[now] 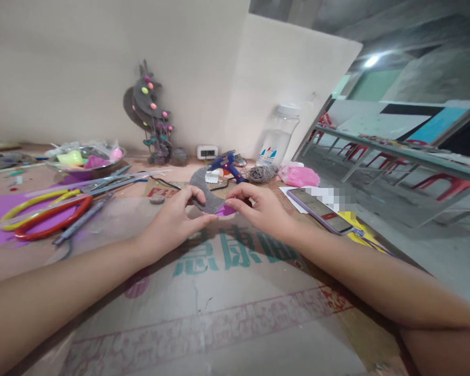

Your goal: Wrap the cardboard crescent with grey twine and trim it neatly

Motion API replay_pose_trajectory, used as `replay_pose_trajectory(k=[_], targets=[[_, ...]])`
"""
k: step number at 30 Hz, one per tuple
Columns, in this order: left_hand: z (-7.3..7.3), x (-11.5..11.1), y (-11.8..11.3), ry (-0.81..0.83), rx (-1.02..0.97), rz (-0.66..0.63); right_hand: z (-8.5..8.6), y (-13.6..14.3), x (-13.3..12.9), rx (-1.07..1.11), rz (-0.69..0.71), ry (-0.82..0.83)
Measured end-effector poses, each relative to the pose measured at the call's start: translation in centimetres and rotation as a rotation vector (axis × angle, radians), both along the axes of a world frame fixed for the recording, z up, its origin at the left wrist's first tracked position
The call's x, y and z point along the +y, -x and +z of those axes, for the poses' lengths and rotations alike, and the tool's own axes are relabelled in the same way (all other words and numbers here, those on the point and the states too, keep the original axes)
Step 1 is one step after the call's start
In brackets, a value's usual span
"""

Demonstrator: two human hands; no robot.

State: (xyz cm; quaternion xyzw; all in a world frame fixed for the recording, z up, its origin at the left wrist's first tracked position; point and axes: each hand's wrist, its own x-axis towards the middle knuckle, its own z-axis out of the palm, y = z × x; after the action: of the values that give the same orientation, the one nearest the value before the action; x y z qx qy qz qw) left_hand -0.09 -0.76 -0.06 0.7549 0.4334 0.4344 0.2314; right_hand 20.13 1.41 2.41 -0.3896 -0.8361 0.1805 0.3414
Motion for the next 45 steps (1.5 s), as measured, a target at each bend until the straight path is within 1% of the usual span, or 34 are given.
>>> replay_pose_trajectory(k=[2,6,10,13,17,20,23,26,29,31,34,41,45], targets=[[0.0,0.0,0.0,-0.001,-0.027,0.005,0.6,-0.4,0.4,-0.035,0.02,0.017],[0.0,-0.1,0.0,-0.015,-0.05,0.032,1.6,-1.2,1.3,-0.034,0.083,0.154],[0.2,-0.3,0.0,-0.038,-0.038,0.029,1.9,-1.8,2.1,-0.038,0.099,0.228],[0.3,-0.5,-0.1,-0.022,-0.051,0.018,1.6,-2.0,2.5,-0.051,0.123,0.296],[0.4,-0.4,-0.2,0.051,-0.102,0.023,1.0,-2.0,2.9,-0.062,0.138,0.369],[0.4,-0.3,-0.2,0.12,-0.153,-0.025,0.6,-2.0,3.1,-0.045,0.136,0.377],[0.3,-0.1,-0.1,0.128,-0.179,-0.062,0.3,-2.0,3.2,-0.039,0.149,0.368],[0.4,0.2,-0.1,0.114,-0.165,-0.03,-0.3,-1.6,2.9,-0.003,0.153,0.41],[0.4,0.5,0.0,0.132,-0.183,0.019,-1.3,-1.1,2.5,0.068,0.096,0.502],[0.3,0.8,0.1,0.139,-0.186,0.04,-2.1,-0.7,2.2,0.137,0.045,0.499],[0.0,1.0,0.2,0.155,-0.156,0.031,-2.7,-0.2,1.9,0.185,0.001,0.451],[0.0,0.6,0.1,0.218,-0.156,-0.008,-2.7,-0.1,1.5,0.147,-0.034,0.382],[0.1,0.5,0.1,0.212,-0.165,-0.033,-2.8,-0.2,1.6,0.129,-0.037,0.353]])
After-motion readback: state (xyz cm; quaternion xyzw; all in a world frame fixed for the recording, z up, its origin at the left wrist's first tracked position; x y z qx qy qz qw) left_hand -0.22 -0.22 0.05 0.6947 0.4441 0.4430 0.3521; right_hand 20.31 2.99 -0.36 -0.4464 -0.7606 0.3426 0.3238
